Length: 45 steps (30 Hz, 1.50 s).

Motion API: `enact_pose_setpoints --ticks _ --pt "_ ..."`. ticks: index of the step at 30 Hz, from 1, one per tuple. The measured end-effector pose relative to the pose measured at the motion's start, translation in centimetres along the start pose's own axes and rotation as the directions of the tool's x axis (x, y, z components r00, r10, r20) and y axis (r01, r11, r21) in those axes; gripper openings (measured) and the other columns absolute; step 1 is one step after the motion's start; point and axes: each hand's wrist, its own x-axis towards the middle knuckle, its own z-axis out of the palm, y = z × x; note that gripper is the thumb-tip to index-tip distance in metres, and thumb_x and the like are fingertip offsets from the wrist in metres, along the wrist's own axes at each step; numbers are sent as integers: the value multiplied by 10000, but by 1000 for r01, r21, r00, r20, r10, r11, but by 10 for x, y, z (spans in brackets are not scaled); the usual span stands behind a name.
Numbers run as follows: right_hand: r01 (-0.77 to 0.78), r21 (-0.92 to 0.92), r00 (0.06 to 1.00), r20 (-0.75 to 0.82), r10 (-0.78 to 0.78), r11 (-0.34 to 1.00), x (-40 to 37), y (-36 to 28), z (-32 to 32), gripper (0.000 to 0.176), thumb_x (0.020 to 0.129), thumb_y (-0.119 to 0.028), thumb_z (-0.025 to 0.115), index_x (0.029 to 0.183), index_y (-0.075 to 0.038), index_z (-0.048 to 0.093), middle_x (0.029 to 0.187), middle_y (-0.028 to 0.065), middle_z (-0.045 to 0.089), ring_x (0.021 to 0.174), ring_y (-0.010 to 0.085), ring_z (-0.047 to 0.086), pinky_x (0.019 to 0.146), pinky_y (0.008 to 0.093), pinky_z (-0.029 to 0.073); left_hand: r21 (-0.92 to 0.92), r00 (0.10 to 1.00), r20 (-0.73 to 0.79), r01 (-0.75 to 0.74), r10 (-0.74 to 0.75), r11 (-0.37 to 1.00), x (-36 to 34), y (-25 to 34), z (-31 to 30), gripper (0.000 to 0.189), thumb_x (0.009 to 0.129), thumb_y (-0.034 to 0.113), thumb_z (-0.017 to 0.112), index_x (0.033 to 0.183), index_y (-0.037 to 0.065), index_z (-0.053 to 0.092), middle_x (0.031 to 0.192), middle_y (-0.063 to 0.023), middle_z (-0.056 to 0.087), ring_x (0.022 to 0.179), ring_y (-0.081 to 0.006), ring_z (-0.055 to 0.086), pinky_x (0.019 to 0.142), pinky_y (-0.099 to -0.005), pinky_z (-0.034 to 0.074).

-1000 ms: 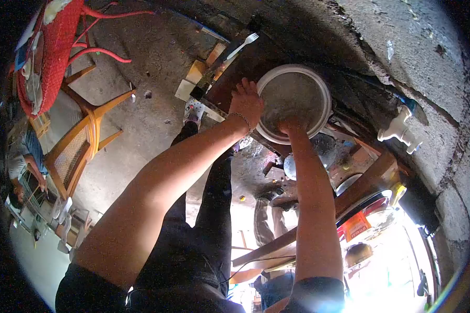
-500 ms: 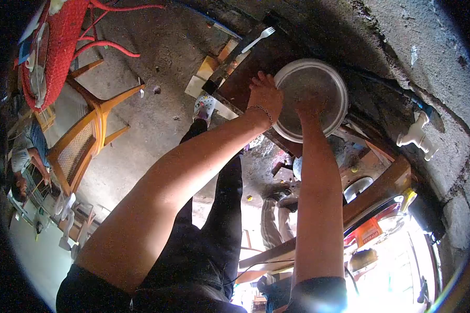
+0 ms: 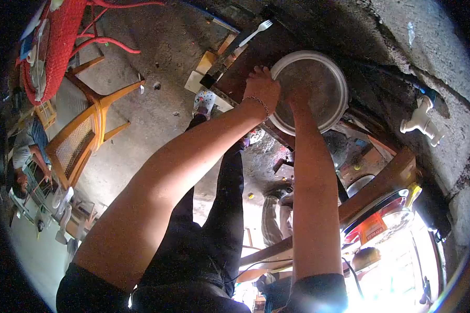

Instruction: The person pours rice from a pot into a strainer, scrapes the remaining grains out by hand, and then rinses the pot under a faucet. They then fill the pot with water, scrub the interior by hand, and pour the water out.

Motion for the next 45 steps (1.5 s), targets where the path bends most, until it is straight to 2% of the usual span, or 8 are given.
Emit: enact_pose_setpoints --ticks 7,17,25,31,36,40,42,45 --pt "189 -100 968 186 -168 977 -39 -10 -61 604 946 -299 585 1501 -80 490 1501 211 514 1441 359 438 1205 520 337 24 1000 25 0 -1 1000 0 3 -3 486 995 158 553 1438 -43 541 1588 -319 348 1372 -510 480 1046 -536 510" --pt "113 327 990 43 -134 938 -65 -1 -21 499 932 -390 592 1213 11 689 1243 276 668 1181 430 636 1047 507 486 44 1000 -22 23 -22 999 8 4 11 482 1008 179 510 1431 -49 548 1570 -322 381 1335 -530 510 1014 -557 523" --pt "335 28 863 393 -319 942 -83 -2 -35 421 950 -344 546 1205 -59 723 1299 206 673 1223 385 634 1052 508 489 -8 997 0 80 -80 997 3 6 3 454 997 136 557 1431 3 566 1587 -310 359 1366 -489 495 1059 -518 508" --pt "221 157 973 26 -227 963 -75 -40 -94 343 926 -267 615 1177 -69 737 1246 204 701 1133 376 691 996 526 520 -57 998 48 36 -33 998 8 0 -7 413 984 136 577 1374 9 615 1597 -297 350 1393 -469 470 1084 -513 488" --pt "116 71 986 110 -123 991 -40 -29 -119 416 917 -297 664 1270 -79 680 1254 213 689 1163 386 675 994 538 520 -62 996 -53 63 -66 996 17 -3 11 354 973 134 583 1291 11 678 1547 -284 426 1352 -443 506 1052 -495 506" --pt "12 112 1000 -11 -11 994 -14 21 -48 592 944 -368 656 1457 -99 536 1437 233 564 1243 398 624 1033 554 499 -41 995 -92 24 -27 999 9 -7 2 366 965 139 587 1278 -30 671 1531 -297 438 1339 -441 518 1036 -499 513" --pt "-28 98 940 -335 60 995 -20 26 -8 440 937 -354 641 1287 -90 671 1343 244 620 1224 397 625 1048 543 481 -53 999 -17 26 -27 998 9 -8 1 411 983 164 554 1342 -24 624 1544 -300 425 1355 -458 503 1056 -525 490" --pt "-8 10 970 -241 10 1000 -13 43 28 410 966 -339 589 1265 -84 704 1330 234 635 1283 381 578 1119 533 410 -68 999 22 34 -33 997 6 -11 2 486 1020 209 491 1459 4 535 1562 -299 410 1373 -486 486 1102 -566 442"
